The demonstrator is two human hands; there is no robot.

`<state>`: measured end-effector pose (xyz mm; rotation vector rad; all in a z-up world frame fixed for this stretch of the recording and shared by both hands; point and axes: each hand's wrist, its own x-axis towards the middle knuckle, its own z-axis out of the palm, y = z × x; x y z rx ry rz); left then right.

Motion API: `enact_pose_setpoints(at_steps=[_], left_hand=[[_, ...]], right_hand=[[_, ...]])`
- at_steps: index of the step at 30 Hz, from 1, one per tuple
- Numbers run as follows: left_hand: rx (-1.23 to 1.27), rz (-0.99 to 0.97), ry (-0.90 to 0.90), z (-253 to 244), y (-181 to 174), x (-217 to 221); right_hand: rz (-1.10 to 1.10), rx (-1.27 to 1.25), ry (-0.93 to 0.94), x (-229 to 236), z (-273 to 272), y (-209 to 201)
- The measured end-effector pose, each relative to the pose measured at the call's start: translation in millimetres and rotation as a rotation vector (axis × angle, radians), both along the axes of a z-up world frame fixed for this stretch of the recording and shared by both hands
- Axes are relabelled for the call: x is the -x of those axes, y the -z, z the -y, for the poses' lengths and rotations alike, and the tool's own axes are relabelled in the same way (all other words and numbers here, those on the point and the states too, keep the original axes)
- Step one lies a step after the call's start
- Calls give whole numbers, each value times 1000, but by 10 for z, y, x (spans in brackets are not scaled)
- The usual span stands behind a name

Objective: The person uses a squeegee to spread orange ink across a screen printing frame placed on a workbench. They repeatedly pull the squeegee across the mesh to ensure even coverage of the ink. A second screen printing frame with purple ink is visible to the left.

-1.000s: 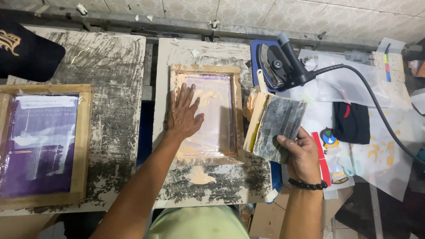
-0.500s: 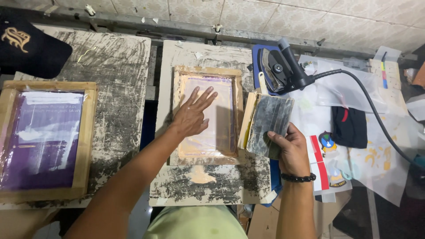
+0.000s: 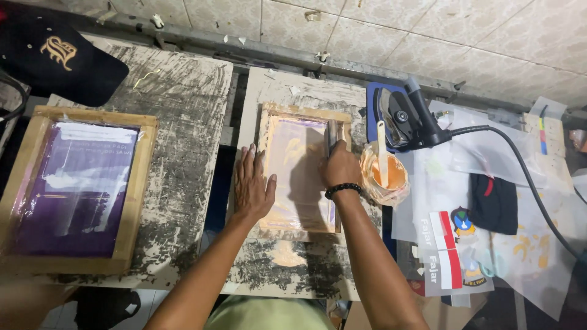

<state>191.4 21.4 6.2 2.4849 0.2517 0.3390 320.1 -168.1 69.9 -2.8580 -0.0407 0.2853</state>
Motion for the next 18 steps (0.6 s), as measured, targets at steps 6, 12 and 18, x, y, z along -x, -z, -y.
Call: enact_pose_setpoints(at_steps=[6, 12, 18], left_hand=[[-1, 27, -16, 7, 63, -12], [30, 29, -30, 1, 37, -1], [48, 47, -43, 6, 75, -7]], right_hand=[[130, 5, -52, 214, -430, -80], [-33, -2, -280, 78, -201, -29], [85, 108, -407, -407, 39, 366]])
